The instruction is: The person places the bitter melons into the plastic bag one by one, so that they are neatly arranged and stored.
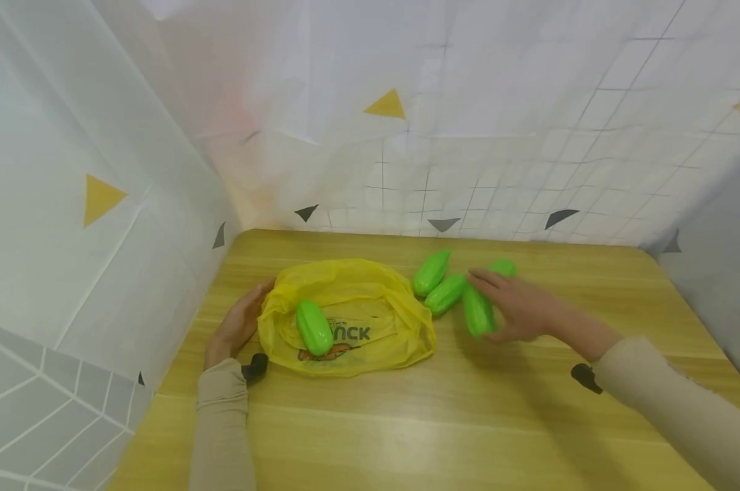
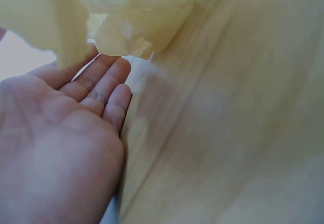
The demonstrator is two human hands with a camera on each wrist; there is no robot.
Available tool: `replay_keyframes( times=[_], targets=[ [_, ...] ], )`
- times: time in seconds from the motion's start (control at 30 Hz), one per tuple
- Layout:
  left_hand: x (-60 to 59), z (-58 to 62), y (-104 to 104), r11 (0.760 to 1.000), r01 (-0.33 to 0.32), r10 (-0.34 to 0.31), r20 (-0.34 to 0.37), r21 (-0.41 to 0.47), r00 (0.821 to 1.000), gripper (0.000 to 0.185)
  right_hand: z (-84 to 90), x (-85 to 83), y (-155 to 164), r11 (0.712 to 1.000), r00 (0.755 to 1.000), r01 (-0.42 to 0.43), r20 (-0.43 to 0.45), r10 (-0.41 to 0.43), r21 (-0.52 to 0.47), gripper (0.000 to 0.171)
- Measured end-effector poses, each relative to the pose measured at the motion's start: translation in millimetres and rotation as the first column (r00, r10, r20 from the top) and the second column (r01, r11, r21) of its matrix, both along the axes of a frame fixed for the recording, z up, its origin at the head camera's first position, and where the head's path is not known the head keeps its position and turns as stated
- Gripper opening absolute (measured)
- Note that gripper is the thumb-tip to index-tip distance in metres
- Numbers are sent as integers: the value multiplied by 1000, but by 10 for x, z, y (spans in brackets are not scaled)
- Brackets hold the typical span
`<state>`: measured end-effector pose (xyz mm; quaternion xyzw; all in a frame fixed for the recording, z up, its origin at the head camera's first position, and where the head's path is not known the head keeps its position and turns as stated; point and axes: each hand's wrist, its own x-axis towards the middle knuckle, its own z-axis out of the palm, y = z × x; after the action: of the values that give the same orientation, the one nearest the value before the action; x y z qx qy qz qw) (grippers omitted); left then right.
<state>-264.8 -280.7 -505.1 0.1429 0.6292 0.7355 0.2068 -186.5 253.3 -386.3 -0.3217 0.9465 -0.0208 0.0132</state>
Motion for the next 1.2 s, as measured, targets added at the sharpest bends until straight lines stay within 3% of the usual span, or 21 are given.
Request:
replay_keyframes(
  times=[0.2, 0.47, 0.83, 1.2],
  targets=[
    [1, -1, 0, 1000, 0, 0, 3, 1, 1000, 63, 176, -96, -183, 998, 998, -57, -36, 58, 30, 103],
    [11, 9, -6, 1000, -3, 3, -3, -5, 1000, 63, 340, -155, -561, 993, 995, -99, 32, 97, 70, 102],
    [18, 40, 19, 1000, 3, -4, -13, -14, 1000, 62, 349, -146, -1121, 973, 979, -189, 108, 176, 130, 104],
    [-1, 32, 6, 1000, 11, -11, 1, 5, 1000, 60, 218, -183, -1402, 955, 966, -243, 130, 223, 169, 105]
  ],
)
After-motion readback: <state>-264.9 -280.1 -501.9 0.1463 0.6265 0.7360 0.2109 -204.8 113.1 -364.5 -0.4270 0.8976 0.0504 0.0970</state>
